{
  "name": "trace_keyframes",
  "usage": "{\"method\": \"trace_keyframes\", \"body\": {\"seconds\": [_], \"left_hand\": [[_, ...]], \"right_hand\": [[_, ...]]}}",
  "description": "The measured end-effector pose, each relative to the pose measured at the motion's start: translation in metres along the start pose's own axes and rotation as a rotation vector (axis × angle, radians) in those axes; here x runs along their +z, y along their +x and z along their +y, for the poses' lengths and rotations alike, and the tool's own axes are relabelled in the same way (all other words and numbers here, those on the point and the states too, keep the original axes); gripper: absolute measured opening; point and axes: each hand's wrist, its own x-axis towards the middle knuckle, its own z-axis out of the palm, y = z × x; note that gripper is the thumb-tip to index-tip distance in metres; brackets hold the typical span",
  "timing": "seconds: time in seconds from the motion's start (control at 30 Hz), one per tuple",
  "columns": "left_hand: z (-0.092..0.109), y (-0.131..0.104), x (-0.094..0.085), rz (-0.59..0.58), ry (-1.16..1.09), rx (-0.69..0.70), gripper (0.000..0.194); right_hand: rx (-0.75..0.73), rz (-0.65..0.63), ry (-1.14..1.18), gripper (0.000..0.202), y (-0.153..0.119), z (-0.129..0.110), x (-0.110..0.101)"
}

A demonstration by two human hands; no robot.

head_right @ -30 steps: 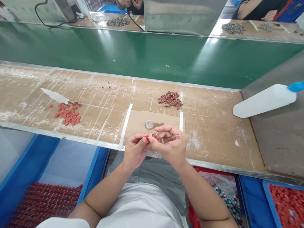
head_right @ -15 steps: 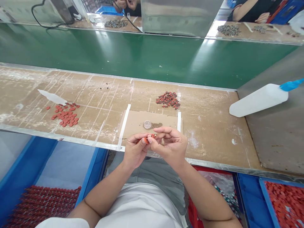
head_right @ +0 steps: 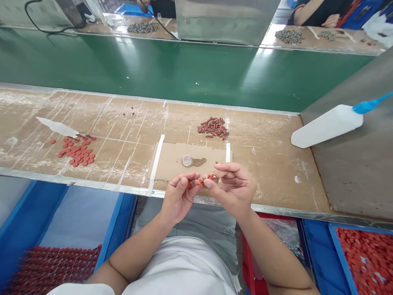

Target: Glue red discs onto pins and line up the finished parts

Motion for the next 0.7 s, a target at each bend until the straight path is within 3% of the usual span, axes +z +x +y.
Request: {"method": "trace_keyframes", "body": {"seconds": [0.2, 0.4, 0.5, 0.7], "left_hand": [[-0.002, -0.003, 0.004, 0.097, -0.157, -0.157, 0.027], [-0.004, -0.005, 0.009, 0.031, -0.301, -0.279, 0.035], [-0.003, -0.003, 0.008, 0.035, -0.32, -0.279, 0.036], [0.0, 0.0, 0.005, 0.033, -0.334, -0.281, 0.036]], "right_hand": [[-0.174, 0.172, -0.542, 0.038, 0.042, 0.026, -0.045], [-0.073, 0.181, -1.024, 0.034, 0.099, 0.075, -0.107], [-0.053, 0.147, -1.126, 0.032, 0.111, 0.087, -0.118], [-0.025, 0.152, -1.203, 0.031, 0.116, 0.098, -0.116]]}}
